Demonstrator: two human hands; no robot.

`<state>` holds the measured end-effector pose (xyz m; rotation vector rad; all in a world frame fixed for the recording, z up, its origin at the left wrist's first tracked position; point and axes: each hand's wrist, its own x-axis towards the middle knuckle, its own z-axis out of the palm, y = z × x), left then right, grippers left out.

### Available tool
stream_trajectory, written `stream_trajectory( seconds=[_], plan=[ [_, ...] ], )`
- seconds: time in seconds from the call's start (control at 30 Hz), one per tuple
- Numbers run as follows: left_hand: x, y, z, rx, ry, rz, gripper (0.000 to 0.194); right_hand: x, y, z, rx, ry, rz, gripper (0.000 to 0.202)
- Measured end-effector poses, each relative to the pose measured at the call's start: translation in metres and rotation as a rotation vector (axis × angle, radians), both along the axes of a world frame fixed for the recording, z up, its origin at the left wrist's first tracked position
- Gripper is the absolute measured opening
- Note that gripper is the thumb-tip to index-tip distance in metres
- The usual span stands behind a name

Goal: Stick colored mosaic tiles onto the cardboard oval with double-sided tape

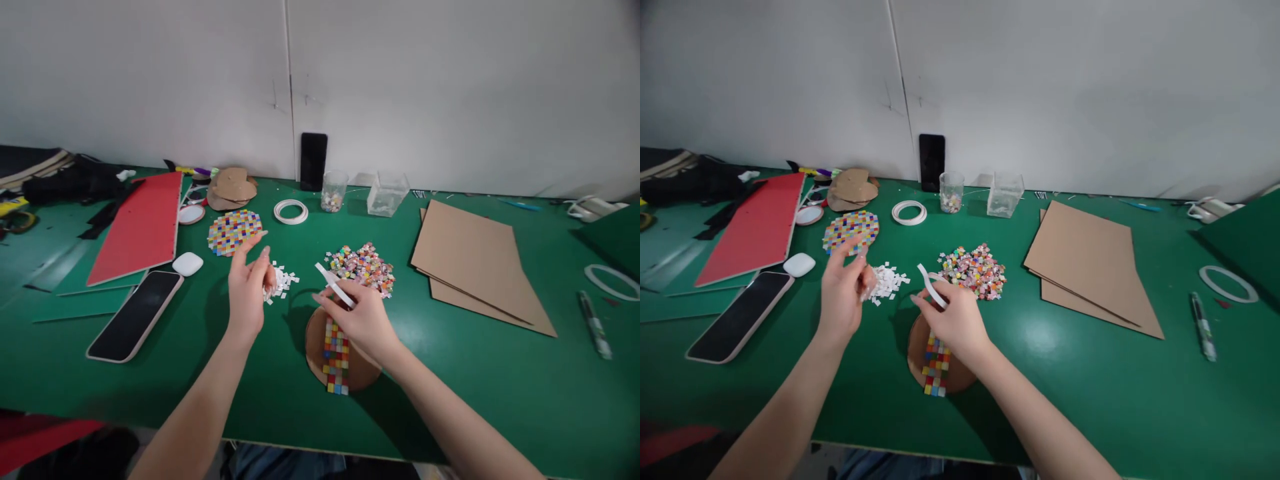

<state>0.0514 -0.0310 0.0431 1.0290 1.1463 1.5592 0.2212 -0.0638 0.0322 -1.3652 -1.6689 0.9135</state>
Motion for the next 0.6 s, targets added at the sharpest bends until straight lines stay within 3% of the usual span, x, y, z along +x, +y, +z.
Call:
stream_trajectory(
  seconds=[0.1, 0.23, 0.37, 0.6],
  plan=[
    [-0.007, 0.002, 0.002, 0.049, -0.02, 0.122, 0.027, -0.023, 0.016, 0.003, 0.215, -0.392, 0.06, 0.029],
    [-0.01, 0.003, 0.003, 0.075, -0.026, 0.162, 0.024, -0.05, 0.038, 0.001, 0.28, -0.751, 0.196, 0.029],
    [-0.008, 0.003, 0.003, 0.074, -0.009, 0.152, 0.021, -0.063, 0.047, -0.002, 0.279, -0.8, 0.225, 0.008],
    [-0.009, 0.003, 0.003, 0.059, 0.01, 0.123, 0.017, -0.065, 0.048, -0.003, 0.275, -0.804, 0.247, 0.012]
  ],
)
